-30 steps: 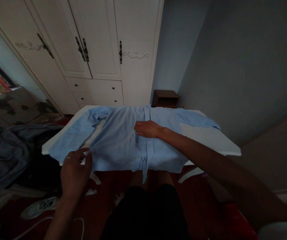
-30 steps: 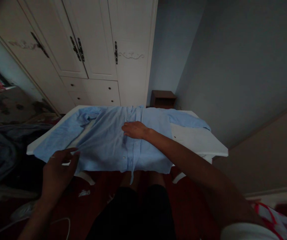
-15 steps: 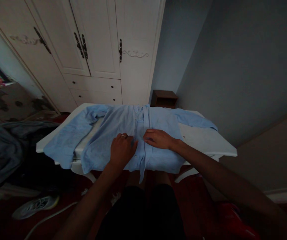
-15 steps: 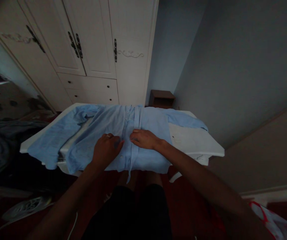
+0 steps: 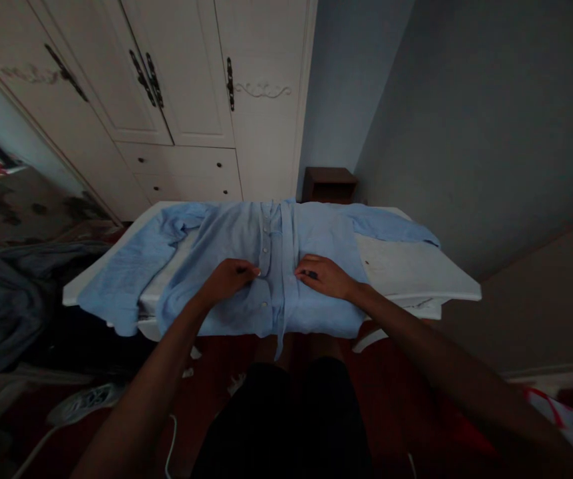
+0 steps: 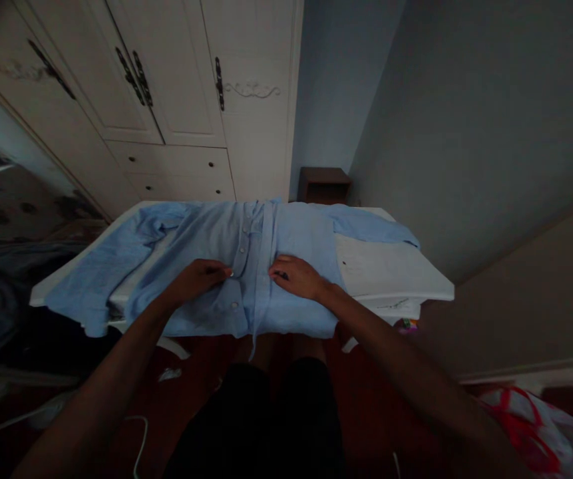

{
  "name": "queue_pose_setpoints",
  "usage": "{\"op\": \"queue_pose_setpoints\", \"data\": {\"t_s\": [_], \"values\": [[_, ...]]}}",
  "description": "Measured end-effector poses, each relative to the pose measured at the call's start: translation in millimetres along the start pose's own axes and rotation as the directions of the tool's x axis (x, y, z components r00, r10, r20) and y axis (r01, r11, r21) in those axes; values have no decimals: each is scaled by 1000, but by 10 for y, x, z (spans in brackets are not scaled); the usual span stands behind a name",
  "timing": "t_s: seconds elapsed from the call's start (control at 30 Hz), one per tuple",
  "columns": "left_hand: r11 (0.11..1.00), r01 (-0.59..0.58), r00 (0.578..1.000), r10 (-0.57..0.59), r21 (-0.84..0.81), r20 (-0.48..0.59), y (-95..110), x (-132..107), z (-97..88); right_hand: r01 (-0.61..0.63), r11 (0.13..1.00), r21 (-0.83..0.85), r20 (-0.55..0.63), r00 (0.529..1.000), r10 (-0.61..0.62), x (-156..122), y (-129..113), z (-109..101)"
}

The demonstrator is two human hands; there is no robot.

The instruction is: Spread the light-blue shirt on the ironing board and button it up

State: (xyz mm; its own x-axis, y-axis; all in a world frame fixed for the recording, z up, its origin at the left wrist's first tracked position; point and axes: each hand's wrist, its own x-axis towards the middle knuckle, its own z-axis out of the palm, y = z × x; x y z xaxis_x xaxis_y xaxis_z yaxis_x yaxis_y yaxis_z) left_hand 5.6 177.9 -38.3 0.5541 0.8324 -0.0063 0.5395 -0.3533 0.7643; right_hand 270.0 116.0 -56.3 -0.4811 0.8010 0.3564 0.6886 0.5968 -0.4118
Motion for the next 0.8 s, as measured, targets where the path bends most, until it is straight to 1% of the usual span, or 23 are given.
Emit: {"op": "queue_pose_setpoints", "data": {"t_s": [0.07,0.13,0.2,0.23,0.27,0.33,0.4,0.43,0.5,0.6,0.67,0.73,0.8], "values": [[987,-75,996,80,139,-28,16,0,24,-2,1000,4,-9,1000,2,0,1,9],[950,-158,982,180,268,-57,29,-16,54,-3,1000,13,-8,1000,3,4,-5,3],[891,-237,961,272,387,-38,11,-48,74,-16,1000,20,-2,1000,16,23,-27,-10],[857,-254,955,295,449,-23,-12,-69,78,-30,999,22,1,1000,30,40,-45,-15],[823,-250,955,298,510,-13,-40,-94,80,-47,999,22,2,999,47,65,-68,-18],[769,-207,963,270,605,-15,-105,-149,80,-77,997,20,1,997,77,133,-128,-13],[730,-171,970,242,662,-17,-158,-203,78,-62,998,-5,7,998,62,223,-197,7],[715,-172,970,241,678,-8,-177,-226,78,-25,999,-35,20,999,26,273,-233,23],[687,-184,967,253,703,5,-206,-259,82,98,986,-135,73,993,-89,379,-301,62],[665,-187,963,270,723,0,-249,-282,97,293,902,-317,191,951,-242,532,-384,120],[658,-195,958,286,728,-2,-283,-288,107,381,836,-394,284,916,-284,618,-418,138],[644,-200,955,297,738,0,-315,-293,113,445,783,-434,378,879,-290,681,-430,129],[629,-201,954,300,751,4,-339,-297,115,492,734,-469,445,849,-285,718,-422,97]]}}
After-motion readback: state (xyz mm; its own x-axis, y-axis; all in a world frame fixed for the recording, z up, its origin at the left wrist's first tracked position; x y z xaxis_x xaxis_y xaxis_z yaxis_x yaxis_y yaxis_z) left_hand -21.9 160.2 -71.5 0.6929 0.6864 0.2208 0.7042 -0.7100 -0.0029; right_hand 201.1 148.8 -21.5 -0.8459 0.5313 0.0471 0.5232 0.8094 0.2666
